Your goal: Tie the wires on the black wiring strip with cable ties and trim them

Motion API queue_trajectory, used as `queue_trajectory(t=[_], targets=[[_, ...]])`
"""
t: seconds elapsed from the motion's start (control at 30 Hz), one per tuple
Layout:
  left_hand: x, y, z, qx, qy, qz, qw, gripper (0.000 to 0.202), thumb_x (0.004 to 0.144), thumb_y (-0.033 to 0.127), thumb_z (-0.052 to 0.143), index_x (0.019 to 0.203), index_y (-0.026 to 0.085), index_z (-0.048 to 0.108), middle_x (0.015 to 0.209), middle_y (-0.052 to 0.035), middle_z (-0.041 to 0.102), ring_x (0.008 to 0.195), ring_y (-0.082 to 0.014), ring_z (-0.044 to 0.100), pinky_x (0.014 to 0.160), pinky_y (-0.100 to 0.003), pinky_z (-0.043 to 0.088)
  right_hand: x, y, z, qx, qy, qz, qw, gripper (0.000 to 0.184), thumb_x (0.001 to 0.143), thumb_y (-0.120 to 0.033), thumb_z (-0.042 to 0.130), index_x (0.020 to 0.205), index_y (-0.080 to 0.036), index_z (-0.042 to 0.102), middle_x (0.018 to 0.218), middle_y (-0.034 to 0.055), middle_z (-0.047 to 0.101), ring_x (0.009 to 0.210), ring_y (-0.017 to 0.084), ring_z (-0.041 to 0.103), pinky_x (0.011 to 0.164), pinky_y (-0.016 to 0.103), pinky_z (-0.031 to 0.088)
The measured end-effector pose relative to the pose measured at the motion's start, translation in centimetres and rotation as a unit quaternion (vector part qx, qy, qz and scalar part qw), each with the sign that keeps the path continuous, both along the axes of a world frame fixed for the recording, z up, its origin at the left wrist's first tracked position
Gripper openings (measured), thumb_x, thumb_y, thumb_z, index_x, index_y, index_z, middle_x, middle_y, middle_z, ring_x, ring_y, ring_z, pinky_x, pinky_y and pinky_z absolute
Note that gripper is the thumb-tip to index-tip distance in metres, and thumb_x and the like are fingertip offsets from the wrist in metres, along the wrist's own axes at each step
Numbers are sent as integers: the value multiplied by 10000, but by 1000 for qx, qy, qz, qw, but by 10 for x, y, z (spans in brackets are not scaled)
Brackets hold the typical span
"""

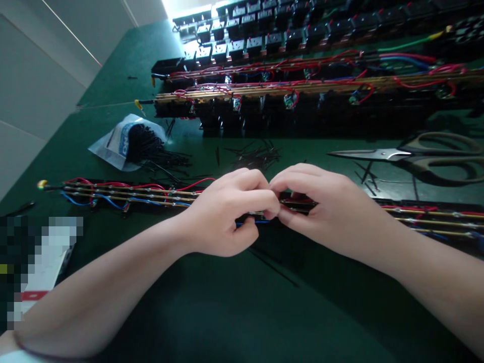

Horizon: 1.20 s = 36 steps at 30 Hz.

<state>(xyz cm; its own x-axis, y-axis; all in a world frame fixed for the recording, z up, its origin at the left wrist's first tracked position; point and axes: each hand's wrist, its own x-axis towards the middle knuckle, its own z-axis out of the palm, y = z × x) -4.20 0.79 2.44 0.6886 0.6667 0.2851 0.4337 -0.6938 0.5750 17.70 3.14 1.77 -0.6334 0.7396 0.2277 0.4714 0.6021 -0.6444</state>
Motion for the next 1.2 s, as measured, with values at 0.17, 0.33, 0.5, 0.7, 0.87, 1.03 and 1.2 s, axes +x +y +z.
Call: queue_trajectory(t=[0.17,0.33,0.5,0.7,0.87,1.03,1.2], targets=[[-3,0,1,29,67,-41,997,311,758,20,536,866,227,743,992,-46,553,909,-187,510,837,-341,425,2,-2,6,-39,10,-39,998,119,831,-148,603,842,-256,652,811,6,732,702,188,662,598,329,509],[-4,-2,0,59,139,-51,987,365,769,21,551,994,245,731,1097,-59,572,1001,-220,513,888,-371,414,2,-3,9,-63,16,-46,997,141,845,-132,599,826,-267,637,788,0,718,676,182,647,550,321,498],[-3,-2,-5,102,144,-49,983,287,910,51,538,969,253,732,1084,-51,586,1000,-211,521,871,-365,397,1,0,4,-58,17,-48,997,114,858,-148,613,850,-248,667,809,12,729,688,183,657,575,323,504],[-1,3,-2,41,90,-28,995,128,961,141,632,923,210,733,1028,-39,617,965,-175,561,856,-301,439,3,-1,4,-35,32,-37,998,70,851,-187,628,838,-222,687,807,4,736,695,172,657,601,313,495],[-3,5,-1,-23,35,1,999,42,934,179,736,893,176,746,965,-21,657,944,-141,609,839,-241,469,6,-2,7,-25,20,-21,999,78,871,-194,623,861,-233,690,854,24,735,749,191,665,621,341,499],[-2,4,-2,-42,-3,46,998,79,914,245,793,857,190,780,915,-6,674,873,-122,618,777,-227,470,7,-3,6,-23,26,-5,999,69,890,-225,645,897,-226,714,873,25,735,752,187,668,602,346,497],[0,4,-3,-21,2,56,998,118,922,282,789,840,196,794,894,-8,687,865,-128,601,767,-239,452,6,-3,7,-27,33,-3,999,79,904,-220,642,888,-231,719,844,16,737,722,178,668,593,343,496]])
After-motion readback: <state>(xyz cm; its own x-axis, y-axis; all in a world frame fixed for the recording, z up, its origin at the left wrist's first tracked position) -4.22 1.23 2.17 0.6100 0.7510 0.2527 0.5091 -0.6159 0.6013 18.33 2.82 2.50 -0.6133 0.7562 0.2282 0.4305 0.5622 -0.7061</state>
